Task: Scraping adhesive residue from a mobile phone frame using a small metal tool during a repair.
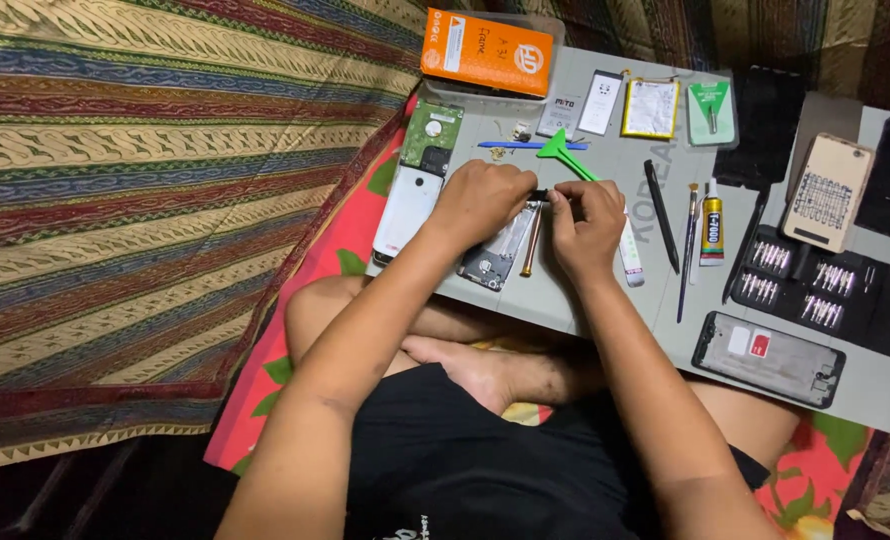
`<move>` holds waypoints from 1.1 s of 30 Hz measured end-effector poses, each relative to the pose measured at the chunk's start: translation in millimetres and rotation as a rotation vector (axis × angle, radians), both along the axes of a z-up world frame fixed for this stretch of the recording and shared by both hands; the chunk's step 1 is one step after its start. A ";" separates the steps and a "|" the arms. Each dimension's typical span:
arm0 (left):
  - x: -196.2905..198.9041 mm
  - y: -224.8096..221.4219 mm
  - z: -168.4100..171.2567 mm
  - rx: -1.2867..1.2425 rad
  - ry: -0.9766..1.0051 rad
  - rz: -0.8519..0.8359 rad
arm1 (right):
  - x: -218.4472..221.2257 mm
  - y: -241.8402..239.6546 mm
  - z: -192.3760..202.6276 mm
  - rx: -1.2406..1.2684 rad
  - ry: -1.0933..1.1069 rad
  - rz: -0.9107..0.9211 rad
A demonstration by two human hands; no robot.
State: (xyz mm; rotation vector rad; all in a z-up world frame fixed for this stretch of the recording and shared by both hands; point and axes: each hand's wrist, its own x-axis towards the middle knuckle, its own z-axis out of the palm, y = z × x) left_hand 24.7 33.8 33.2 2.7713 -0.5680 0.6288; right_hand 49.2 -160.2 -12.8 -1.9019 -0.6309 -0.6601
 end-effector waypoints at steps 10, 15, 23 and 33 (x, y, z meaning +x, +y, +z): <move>16.7 9.5 3.2 0.095 0.148 -0.097 | -1.8 0.1 6.3 -0.012 -0.023 0.046; 23.0 9.3 2.7 0.122 0.198 -0.094 | -3.1 0.6 9.2 -0.043 -0.040 0.068; 24.4 3.1 -7.9 0.142 0.033 -0.083 | -2.8 2.4 9.2 -0.019 -0.032 0.043; 14.8 0.6 -9.0 0.070 -0.143 -0.097 | -0.2 1.2 4.2 -0.014 -0.035 0.028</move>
